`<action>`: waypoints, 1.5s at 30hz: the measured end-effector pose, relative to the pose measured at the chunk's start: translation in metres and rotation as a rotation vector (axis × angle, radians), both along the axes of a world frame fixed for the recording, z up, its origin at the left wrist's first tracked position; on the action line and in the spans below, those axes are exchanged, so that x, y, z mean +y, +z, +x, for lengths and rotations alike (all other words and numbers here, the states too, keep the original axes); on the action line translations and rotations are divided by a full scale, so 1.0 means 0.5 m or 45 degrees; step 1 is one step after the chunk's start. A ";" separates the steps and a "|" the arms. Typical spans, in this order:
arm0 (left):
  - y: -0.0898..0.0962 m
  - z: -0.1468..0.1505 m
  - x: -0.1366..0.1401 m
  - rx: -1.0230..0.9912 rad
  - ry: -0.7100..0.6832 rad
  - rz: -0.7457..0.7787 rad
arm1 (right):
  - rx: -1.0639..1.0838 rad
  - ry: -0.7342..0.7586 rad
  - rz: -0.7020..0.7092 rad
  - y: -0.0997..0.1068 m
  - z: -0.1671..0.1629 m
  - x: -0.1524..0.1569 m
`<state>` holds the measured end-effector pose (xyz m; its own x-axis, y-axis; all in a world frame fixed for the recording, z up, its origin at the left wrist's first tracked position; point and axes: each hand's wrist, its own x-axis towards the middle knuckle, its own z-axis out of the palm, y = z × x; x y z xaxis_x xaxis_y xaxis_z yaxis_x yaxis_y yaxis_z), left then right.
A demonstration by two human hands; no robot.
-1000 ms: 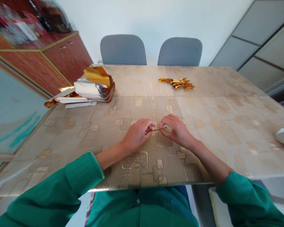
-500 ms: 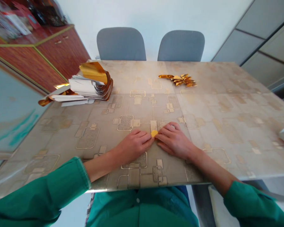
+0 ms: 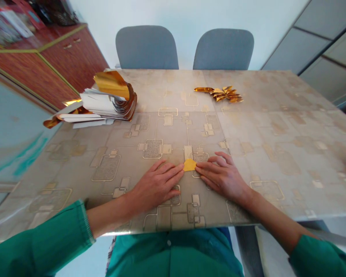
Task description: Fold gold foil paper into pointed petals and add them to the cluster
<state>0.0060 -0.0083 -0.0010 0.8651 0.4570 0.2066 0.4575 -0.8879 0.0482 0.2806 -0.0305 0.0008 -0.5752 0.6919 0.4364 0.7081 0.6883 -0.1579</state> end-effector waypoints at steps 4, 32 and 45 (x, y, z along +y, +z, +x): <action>0.010 0.020 0.019 -0.057 -0.018 -0.053 | 0.015 0.029 -0.010 0.009 -0.015 0.016; 0.010 0.037 0.020 -0.025 0.021 -0.090 | -0.152 -0.130 -0.002 -0.014 -0.057 0.044; -0.019 -0.001 0.029 0.003 -0.009 -0.059 | -0.063 -0.169 -0.190 -0.002 -0.043 0.034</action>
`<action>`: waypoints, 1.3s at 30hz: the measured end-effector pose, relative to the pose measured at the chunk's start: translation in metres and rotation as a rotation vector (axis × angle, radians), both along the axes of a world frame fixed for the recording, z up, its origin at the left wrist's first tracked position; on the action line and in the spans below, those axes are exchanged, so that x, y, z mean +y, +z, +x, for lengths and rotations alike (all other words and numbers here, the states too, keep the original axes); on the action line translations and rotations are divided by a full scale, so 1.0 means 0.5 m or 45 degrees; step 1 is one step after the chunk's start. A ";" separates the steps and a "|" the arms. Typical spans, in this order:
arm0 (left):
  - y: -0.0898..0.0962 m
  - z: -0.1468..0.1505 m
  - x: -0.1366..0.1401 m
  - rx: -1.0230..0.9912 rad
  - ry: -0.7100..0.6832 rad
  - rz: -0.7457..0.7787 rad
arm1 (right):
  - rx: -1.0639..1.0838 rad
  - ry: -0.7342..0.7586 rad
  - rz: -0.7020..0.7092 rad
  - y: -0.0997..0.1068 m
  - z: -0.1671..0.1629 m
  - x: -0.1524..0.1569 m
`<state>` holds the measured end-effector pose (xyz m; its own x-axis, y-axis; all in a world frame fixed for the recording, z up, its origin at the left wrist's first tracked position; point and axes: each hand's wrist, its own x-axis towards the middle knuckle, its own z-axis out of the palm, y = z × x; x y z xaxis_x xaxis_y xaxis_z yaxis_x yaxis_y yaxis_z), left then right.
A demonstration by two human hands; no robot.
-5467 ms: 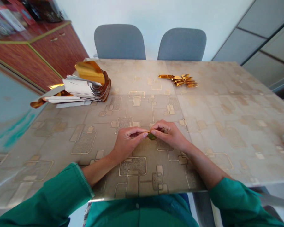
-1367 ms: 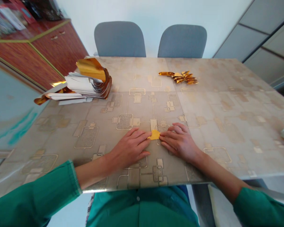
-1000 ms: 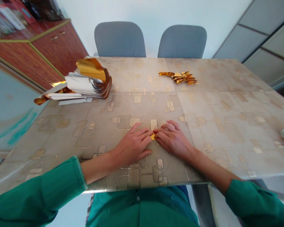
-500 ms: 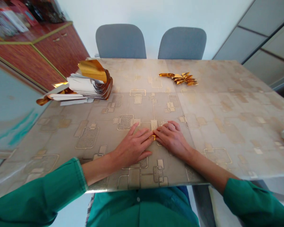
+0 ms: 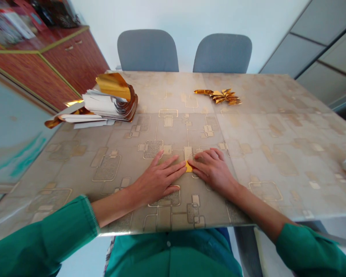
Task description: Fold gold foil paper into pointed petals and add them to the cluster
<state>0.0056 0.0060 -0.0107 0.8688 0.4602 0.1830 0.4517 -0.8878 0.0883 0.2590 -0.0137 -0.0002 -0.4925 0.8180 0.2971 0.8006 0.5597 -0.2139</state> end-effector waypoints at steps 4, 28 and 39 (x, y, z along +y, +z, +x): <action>0.006 0.001 0.000 0.024 -0.016 0.010 | 0.060 -0.056 -0.091 -0.006 0.007 0.001; 0.028 0.054 0.066 -0.767 0.350 -0.241 | 0.488 -0.063 -0.334 0.014 -0.052 0.073; 0.030 0.099 0.027 -1.393 0.612 -1.461 | 0.711 -0.147 -0.125 0.007 -0.091 0.059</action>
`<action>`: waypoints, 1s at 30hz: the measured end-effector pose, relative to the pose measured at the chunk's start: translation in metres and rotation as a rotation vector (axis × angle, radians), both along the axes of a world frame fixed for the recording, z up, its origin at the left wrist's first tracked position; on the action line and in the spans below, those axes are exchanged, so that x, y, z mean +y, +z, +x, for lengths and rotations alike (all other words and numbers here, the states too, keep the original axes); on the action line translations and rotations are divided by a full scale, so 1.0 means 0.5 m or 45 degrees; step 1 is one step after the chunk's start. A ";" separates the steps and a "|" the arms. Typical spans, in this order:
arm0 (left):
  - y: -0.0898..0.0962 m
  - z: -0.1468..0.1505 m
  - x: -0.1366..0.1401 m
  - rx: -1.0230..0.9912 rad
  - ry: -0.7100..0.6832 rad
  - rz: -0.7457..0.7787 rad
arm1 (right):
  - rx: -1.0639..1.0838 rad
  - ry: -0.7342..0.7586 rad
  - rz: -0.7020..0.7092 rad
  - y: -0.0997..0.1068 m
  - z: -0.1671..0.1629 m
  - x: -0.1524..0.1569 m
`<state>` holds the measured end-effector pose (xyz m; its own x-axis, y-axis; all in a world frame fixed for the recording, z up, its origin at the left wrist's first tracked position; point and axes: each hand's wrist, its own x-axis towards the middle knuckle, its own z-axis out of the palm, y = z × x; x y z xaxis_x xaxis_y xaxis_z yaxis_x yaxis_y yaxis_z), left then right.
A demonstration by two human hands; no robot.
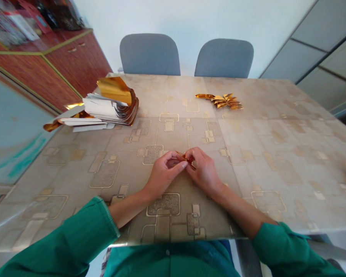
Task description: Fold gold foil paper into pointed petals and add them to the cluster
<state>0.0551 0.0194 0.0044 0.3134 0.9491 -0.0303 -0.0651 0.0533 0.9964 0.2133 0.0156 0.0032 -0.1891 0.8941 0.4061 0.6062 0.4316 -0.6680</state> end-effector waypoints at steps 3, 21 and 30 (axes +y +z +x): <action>-0.003 0.000 0.002 -0.037 0.059 -0.085 | 0.038 0.104 -0.060 0.006 -0.002 -0.005; -0.002 -0.011 0.012 -0.035 0.074 0.100 | 0.721 0.385 -0.509 0.004 0.016 -0.006; -0.009 -0.009 0.012 -0.085 0.073 0.105 | 0.569 0.284 -0.391 0.005 0.016 -0.007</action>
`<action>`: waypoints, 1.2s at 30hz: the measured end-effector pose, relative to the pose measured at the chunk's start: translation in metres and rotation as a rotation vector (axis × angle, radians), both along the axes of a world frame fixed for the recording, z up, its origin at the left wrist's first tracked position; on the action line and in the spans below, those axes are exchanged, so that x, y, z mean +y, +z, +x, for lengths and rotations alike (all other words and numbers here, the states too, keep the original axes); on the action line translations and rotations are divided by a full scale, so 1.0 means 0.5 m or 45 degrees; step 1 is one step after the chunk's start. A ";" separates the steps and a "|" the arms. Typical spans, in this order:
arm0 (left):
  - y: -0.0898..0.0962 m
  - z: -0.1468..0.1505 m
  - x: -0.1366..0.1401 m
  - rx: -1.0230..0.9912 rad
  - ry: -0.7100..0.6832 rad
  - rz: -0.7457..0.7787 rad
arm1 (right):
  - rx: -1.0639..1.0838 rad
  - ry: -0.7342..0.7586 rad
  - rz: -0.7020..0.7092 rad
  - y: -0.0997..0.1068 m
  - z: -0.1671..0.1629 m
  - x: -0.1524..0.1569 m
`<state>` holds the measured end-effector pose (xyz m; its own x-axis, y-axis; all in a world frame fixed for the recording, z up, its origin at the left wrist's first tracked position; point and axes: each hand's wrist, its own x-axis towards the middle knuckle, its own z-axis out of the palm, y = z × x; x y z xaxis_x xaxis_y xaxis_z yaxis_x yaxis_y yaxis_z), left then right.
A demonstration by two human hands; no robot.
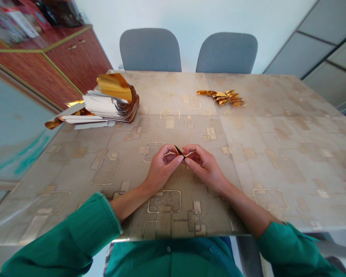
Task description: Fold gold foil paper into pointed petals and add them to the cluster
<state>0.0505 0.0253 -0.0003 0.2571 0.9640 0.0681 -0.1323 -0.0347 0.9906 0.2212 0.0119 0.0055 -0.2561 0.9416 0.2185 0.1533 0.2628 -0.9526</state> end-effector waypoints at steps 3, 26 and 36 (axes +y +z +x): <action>-0.002 0.002 -0.002 0.017 0.027 -0.004 | -0.174 -0.054 0.122 -0.001 -0.001 -0.002; 0.000 0.015 -0.005 0.358 0.075 0.122 | -0.673 -0.167 0.195 -0.006 -0.015 -0.004; 0.008 0.013 -0.009 0.499 0.087 0.203 | -0.563 -0.216 0.140 -0.009 -0.020 0.002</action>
<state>0.0572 0.0210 0.0039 0.2292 0.9650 0.1273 0.2606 -0.1868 0.9472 0.2113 0.0127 0.0009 -0.1915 0.9556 0.2238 0.5867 0.2943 -0.7544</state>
